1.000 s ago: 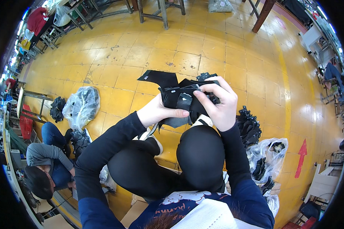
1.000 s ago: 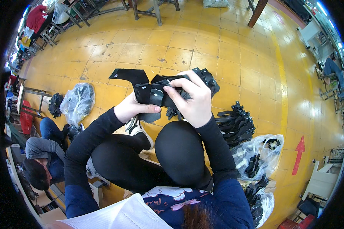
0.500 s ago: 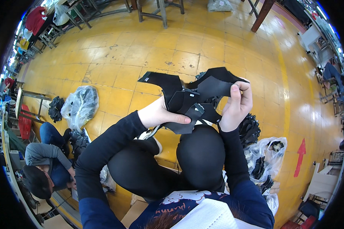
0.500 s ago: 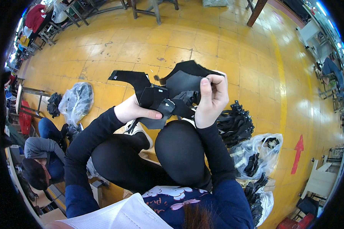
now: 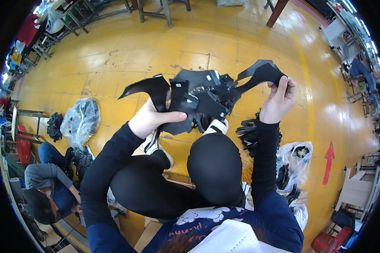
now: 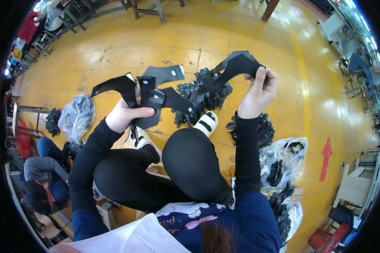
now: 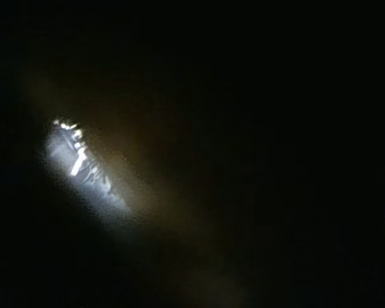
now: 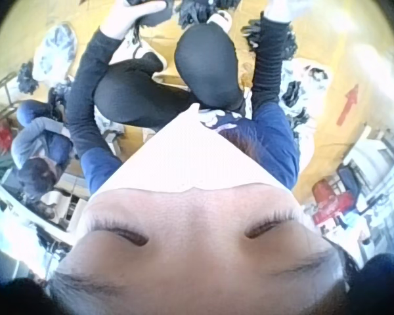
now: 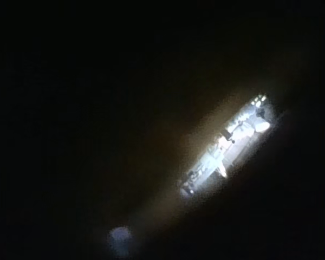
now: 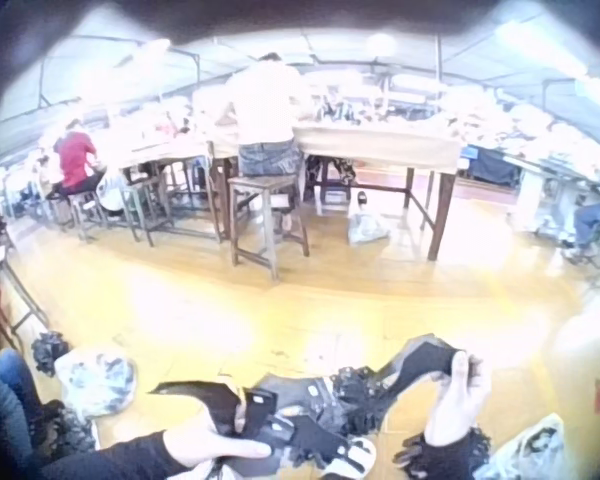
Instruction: The person sits on the floor and repeatedly picks up, inspects, and stacks black gloves with studs. They separate the gloves into piles and occasionally adjust their position while continuing to handle the items.
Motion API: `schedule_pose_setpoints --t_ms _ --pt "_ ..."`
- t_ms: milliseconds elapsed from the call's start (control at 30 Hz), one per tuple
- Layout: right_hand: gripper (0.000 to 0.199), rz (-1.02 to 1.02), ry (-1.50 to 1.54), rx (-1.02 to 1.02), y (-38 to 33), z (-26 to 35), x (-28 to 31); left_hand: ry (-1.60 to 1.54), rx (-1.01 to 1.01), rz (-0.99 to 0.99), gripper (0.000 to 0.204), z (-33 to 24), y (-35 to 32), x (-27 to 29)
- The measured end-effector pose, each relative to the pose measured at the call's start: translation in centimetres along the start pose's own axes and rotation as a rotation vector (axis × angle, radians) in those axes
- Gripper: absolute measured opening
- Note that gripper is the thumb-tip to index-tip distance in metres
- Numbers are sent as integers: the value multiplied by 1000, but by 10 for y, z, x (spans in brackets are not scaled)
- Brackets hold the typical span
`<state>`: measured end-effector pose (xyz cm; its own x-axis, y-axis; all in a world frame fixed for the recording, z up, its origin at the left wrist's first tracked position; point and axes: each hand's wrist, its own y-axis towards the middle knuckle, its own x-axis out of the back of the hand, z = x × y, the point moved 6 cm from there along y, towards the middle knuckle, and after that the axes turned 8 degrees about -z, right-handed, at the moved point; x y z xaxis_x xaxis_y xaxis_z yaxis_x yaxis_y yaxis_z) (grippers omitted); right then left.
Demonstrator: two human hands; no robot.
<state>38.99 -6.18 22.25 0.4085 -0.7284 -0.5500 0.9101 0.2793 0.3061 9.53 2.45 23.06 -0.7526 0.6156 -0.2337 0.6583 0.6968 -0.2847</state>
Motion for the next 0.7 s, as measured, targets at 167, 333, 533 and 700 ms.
schedule_pose_setpoints --t_ms 167,333,533,700 --pt "20 191 -261 -215 -4 -60 27 -40 -27 -47 47 -3 0 4" --pt "20 417 -420 -577 -81 -171 64 51 -40 -44 45 1 3 7" --pt "21 474 -478 -688 -112 -259 84 54 -66 -35 42 3 8 7" --pt "42 393 -900 -425 -75 -305 103 75 -76 -52 44 12 13 13"
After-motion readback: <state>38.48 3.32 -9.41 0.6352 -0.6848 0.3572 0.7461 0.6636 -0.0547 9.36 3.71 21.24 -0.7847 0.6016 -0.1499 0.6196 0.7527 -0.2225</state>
